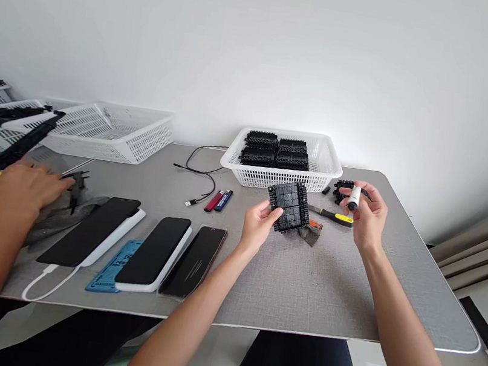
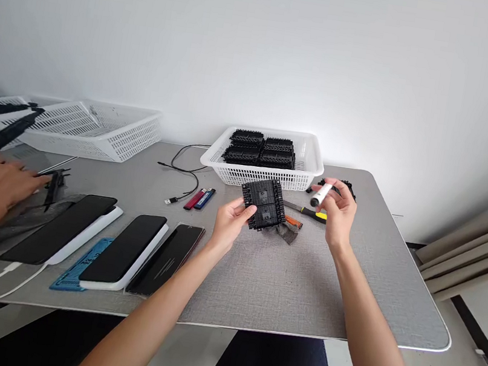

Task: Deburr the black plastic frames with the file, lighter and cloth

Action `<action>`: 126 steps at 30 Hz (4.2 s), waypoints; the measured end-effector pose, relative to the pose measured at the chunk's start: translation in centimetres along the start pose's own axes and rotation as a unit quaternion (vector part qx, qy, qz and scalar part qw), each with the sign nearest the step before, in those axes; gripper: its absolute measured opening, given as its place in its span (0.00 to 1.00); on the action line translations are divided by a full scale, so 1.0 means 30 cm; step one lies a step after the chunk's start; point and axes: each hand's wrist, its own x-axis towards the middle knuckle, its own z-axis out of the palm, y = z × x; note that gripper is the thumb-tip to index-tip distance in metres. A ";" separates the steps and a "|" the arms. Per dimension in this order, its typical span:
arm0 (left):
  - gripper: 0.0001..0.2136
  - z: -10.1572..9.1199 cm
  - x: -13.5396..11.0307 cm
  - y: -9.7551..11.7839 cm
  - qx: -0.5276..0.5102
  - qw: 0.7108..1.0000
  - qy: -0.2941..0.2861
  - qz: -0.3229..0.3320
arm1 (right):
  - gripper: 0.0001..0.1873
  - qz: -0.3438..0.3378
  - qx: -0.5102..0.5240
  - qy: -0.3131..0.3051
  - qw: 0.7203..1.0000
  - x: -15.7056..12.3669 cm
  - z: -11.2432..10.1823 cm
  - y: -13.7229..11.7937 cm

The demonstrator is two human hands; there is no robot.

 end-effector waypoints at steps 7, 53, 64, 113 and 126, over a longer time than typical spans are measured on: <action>0.27 -0.003 0.006 -0.017 -0.021 1.000 -0.013 -0.004 | 0.17 0.063 -0.037 -0.132 0.989 -0.092 0.097 0.042; 0.24 -0.008 -0.005 0.042 -0.043 0.997 0.013 -0.057 | 0.16 0.004 -0.126 -0.193 0.973 -0.139 0.119 0.028; 0.21 0.000 -0.010 0.037 -0.028 0.997 -0.013 -0.078 | 0.07 -0.021 -0.254 -0.191 0.948 -0.149 0.127 0.050; 0.28 0.007 -0.017 0.003 0.028 0.995 -0.029 -0.089 | 0.18 -0.038 -0.184 -0.154 0.970 -0.139 0.105 0.062; 0.27 0.015 -0.026 0.020 0.030 0.994 -0.040 -0.095 | 0.19 -0.113 -0.225 -0.188 0.949 -0.137 0.100 0.076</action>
